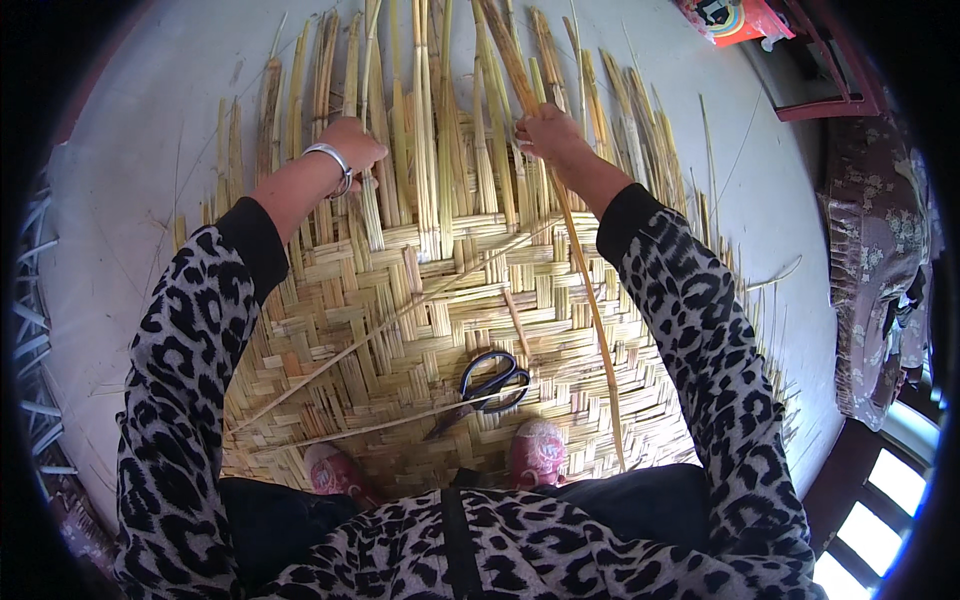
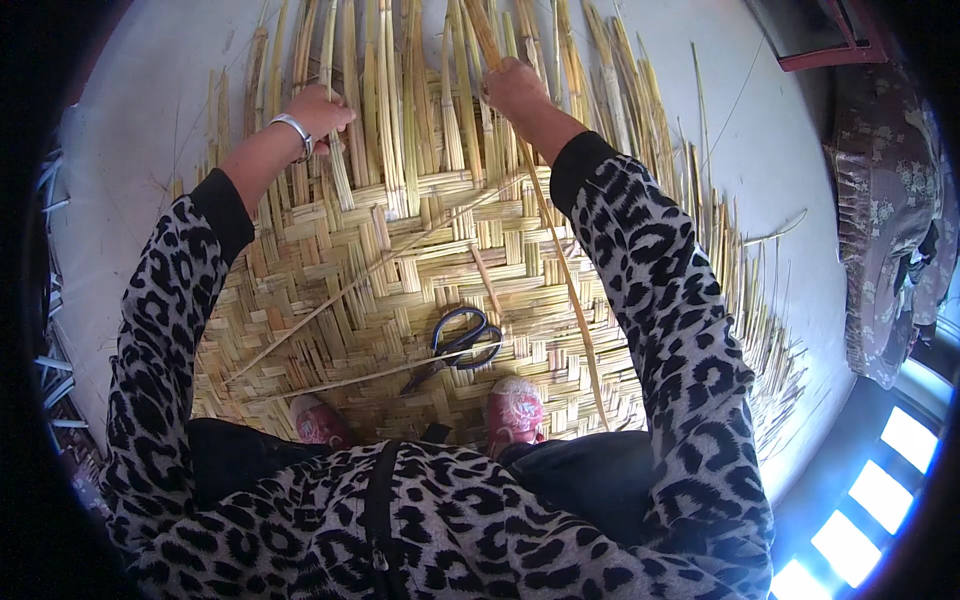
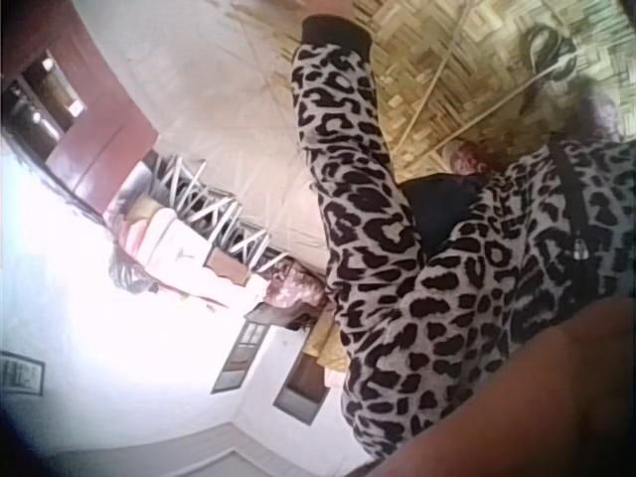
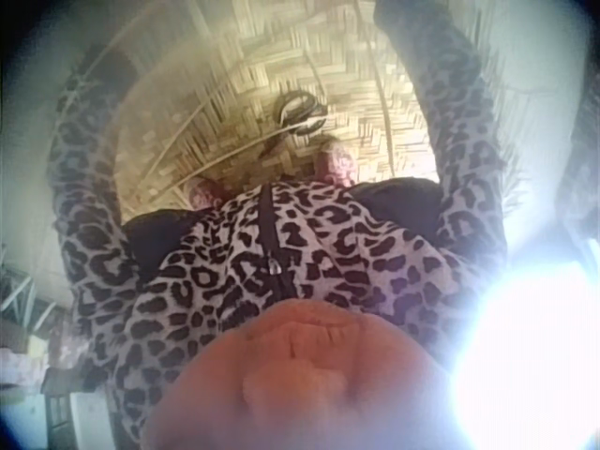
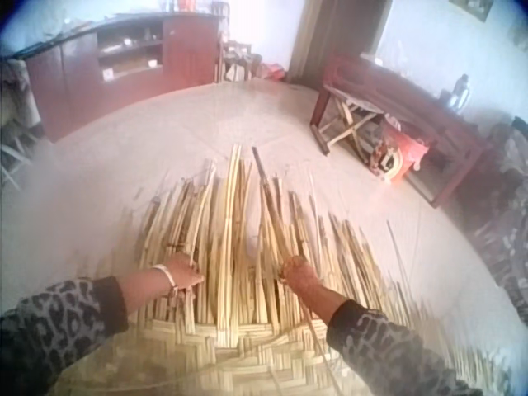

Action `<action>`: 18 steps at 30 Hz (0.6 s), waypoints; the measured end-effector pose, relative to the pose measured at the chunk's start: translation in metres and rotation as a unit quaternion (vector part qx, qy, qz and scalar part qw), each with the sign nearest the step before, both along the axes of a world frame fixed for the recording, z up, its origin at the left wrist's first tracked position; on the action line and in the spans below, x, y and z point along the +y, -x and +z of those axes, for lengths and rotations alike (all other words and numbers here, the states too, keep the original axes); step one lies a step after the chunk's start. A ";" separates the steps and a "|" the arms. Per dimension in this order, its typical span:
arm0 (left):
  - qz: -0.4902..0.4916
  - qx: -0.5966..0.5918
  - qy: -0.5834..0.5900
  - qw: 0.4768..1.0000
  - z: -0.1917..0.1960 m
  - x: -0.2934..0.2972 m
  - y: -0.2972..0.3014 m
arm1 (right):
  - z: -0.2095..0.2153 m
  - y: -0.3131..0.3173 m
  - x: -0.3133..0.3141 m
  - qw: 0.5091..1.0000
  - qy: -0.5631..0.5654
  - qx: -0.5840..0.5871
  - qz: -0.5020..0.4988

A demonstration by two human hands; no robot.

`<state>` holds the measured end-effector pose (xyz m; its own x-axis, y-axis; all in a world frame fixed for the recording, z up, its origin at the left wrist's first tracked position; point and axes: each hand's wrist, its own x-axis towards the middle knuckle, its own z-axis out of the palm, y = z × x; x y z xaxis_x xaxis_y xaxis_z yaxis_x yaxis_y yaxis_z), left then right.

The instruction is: The person weaves a flat basket base on the floor using thin bamboo strips. They interlace the strips by hand and occasionally use scissors to trim excess material.

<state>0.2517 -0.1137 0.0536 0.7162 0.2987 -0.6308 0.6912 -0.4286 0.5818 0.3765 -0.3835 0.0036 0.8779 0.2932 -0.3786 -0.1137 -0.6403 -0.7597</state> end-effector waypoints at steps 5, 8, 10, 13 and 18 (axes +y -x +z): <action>0.022 -0.019 0.046 0.999 -0.004 0.007 0.001 | -0.013 -0.010 0.003 0.994 0.067 -0.064 0.061; 0.018 -0.061 0.124 0.990 -0.006 0.012 0.006 | -0.014 -0.012 0.010 0.990 -0.105 -0.062 0.069; 0.000 -0.103 0.126 0.987 -0.005 0.012 0.008 | -0.006 -0.013 0.008 0.966 -0.230 0.116 -0.029; 0.100 -0.113 0.159 0.976 -0.005 0.007 0.010 | 0.006 -0.003 0.010 0.987 -0.158 0.033 0.012; 0.058 -0.038 0.159 0.985 -0.007 0.011 0.002 | 0.022 0.012 0.010 0.946 -0.210 0.199 -0.144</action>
